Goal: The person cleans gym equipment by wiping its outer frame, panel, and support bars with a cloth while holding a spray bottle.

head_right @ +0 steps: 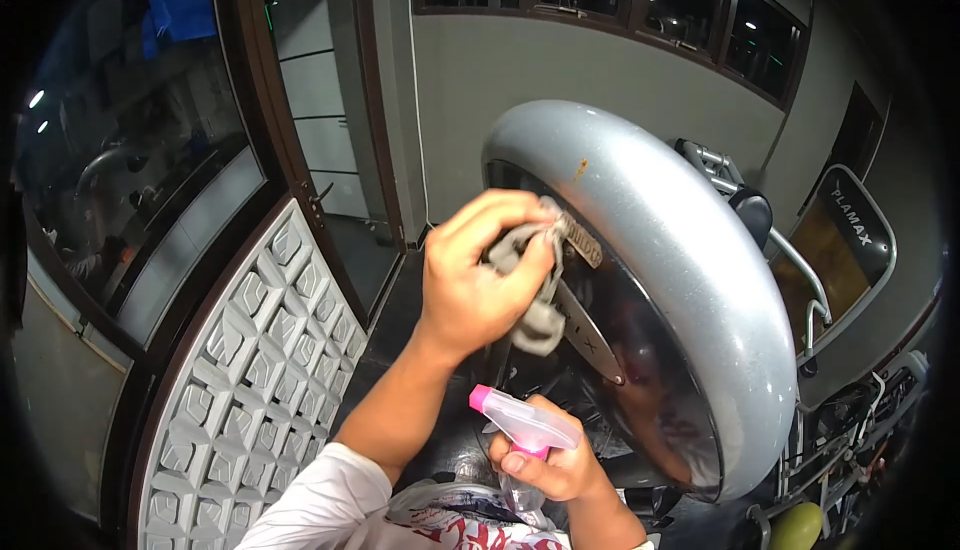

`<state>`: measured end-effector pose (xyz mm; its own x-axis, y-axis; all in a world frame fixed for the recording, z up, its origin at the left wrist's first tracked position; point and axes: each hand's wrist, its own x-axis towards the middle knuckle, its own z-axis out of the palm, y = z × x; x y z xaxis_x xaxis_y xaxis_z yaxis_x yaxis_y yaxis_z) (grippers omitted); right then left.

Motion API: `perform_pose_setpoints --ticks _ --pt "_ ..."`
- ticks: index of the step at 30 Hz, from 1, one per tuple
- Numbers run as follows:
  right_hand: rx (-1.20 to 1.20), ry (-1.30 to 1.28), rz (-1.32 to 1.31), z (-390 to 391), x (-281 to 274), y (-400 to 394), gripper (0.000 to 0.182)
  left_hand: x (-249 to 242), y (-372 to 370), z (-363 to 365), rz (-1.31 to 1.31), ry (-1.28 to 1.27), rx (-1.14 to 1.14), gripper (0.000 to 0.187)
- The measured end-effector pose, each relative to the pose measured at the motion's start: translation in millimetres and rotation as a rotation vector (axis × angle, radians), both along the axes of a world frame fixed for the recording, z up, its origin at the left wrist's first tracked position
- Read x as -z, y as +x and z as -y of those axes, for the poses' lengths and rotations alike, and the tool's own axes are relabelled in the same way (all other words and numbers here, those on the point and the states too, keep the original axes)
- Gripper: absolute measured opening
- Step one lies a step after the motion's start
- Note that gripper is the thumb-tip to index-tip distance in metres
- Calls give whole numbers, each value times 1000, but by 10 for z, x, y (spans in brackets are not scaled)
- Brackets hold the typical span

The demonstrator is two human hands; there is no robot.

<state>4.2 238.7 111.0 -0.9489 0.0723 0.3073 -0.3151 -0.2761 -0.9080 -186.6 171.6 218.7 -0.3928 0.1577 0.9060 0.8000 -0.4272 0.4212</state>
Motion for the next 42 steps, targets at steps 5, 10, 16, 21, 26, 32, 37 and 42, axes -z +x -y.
perform_pose_setpoints --ticks 5,10,16,21,26,32,37,42 --pt "-15 65 -29 -9 -57 -42 35 224 30 -42 -14 -1 -10 15" --pt "7 -11 -10 -11 -7 -24 36 -63 41 -7 -20 -4 -10 15" --pt "96 66 -152 -66 -56 67 36 280 133 46 -9 -54 25 16" --pt "222 79 -301 60 -304 144 48 -74 -18 -33 -63 10 -2 13" --pt "194 264 -397 -16 -554 136 59 258 -31 25 -11 -62 34 15" --pt "384 123 -332 211 -560 105 57 -123 -217 -39 -2 -21 -4 13" --pt "358 165 -336 200 -498 53 60 302 -293 3 43 -30 73 13" --pt "401 131 -289 315 -462 29 60 -44 -427 -64 3 12 71 13"
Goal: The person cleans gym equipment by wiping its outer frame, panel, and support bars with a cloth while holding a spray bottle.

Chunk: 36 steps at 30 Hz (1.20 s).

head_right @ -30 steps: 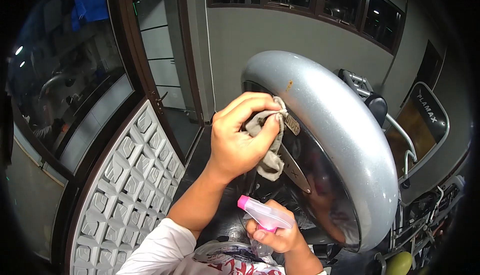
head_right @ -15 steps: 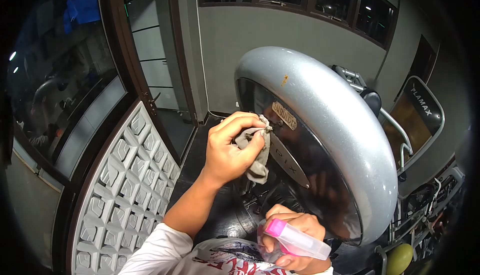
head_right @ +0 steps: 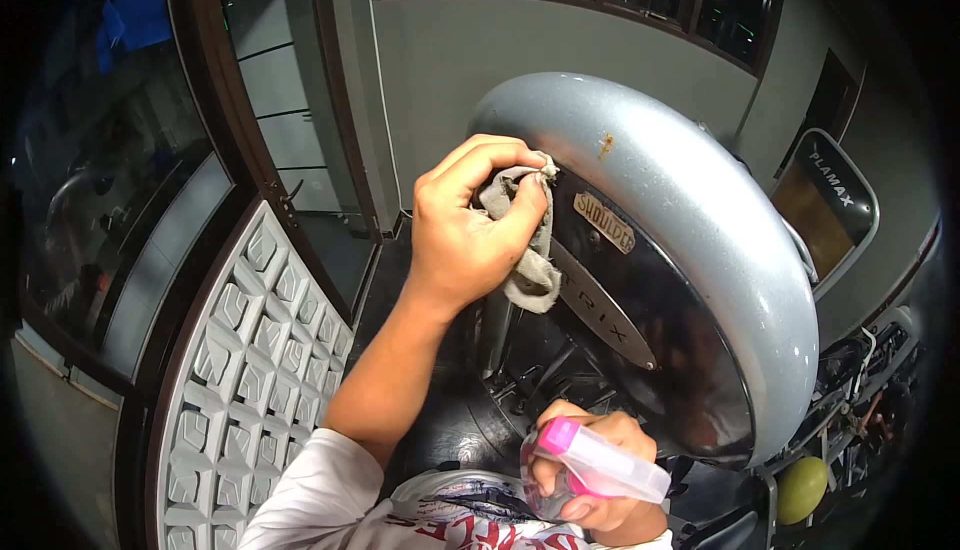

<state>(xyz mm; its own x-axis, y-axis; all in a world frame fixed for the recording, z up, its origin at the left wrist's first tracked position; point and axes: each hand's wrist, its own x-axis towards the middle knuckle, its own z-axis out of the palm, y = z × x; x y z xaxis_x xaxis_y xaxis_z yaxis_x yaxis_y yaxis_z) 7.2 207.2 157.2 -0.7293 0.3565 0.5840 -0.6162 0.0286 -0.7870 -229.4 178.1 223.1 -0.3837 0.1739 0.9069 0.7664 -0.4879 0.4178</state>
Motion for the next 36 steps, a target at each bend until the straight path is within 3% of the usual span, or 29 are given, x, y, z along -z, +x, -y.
perform_pose_setpoints --ticks 5,8,10,16,21,26,32,36 --pt "0 2 -50 44 95 -59 57 499 -202 27 16 -73 16 11" --pt "4 -7 -9 114 24 -91 52 295 -284 53 2 -94 26 13" --pt "-78 156 -42 23 44 -157 49 102 -338 78 -31 -88 30 14" --pt "-4 109 -25 152 61 -206 47 623 -500 7 41 -86 56 14" --pt "50 41 -66 238 19 -289 45 119 -577 4 -10 -77 17 13" --pt "44 71 -50 226 128 -315 50 854 -729 -66 104 -122 45 12" --pt "2 -7 -15 303 199 -466 54 219 -696 -23 -41 -44 93 15" --pt "-12 21 -33 291 339 -593 50 767 -978 -55 24 -109 -11 15"
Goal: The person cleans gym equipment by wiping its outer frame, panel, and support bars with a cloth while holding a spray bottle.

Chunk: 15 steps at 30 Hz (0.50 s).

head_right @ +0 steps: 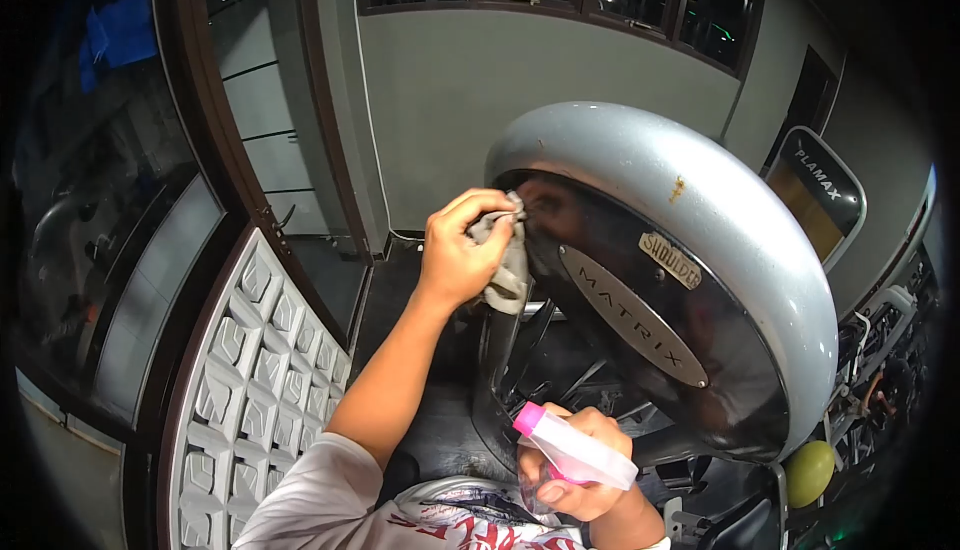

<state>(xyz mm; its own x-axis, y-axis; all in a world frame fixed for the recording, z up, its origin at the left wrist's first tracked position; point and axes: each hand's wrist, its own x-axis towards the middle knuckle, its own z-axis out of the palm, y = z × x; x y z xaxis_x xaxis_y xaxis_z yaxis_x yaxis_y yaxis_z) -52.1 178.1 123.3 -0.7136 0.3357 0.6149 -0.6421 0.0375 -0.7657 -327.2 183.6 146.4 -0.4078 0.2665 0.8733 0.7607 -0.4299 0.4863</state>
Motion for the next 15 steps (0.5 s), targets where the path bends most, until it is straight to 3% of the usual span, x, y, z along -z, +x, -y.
perform_pose_setpoints --ticks 3,8,13,15 --pt "41 -3 14 -14 4 9 49 179 -127 -130 151 -6 28 14" --pt "53 -75 23 -45 -1 -50 50 -258 157 -53 58 127 109 15" --pt "85 -43 49 -94 71 -71 50 264 -243 -241 211 65 -6 12" --pt "91 -51 68 -100 67 -49 50 484 -386 -331 460 -42 16 12"
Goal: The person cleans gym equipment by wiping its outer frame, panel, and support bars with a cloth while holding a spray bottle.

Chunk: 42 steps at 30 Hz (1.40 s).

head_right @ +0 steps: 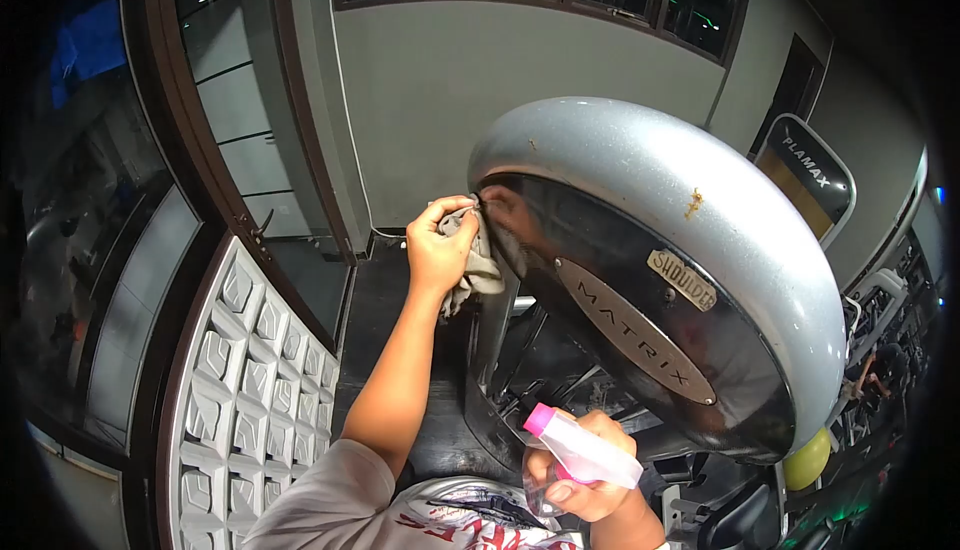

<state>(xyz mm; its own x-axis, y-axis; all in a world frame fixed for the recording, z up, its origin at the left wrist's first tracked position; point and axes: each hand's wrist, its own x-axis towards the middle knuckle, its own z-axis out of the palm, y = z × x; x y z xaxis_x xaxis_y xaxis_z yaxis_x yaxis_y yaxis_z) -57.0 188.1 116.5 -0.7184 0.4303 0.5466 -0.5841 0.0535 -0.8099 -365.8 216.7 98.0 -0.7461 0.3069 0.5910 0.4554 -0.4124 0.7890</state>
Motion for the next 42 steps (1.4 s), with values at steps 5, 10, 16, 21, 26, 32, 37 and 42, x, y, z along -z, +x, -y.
perform_pose_setpoints --ticks 5,10,16,21,26,32,37,42 --pt "1 -41 -6 13 5 15 51 90 -60 -113 -39 126 -27 12" --pt "18 -58 12 -26 30 8 50 16 -9 -51 7 102 36 11" --pt "6 -35 29 -52 75 41 48 347 -116 -207 -24 147 4 11" --pt "-32 -56 47 -74 63 45 46 149 -237 -167 0 117 47 12" --pt "8 -30 31 -50 152 5 45 459 -194 -224 -42 128 36 11" --pt "-16 -6 61 -98 154 -1 44 -218 -87 6 -224 172 98 9" --pt "18 -27 67 -34 194 3 44 353 96 -65 -102 153 72 12" --pt "-9 16 54 -46 152 -52 43 -341 -15 -6 -228 184 15 15"
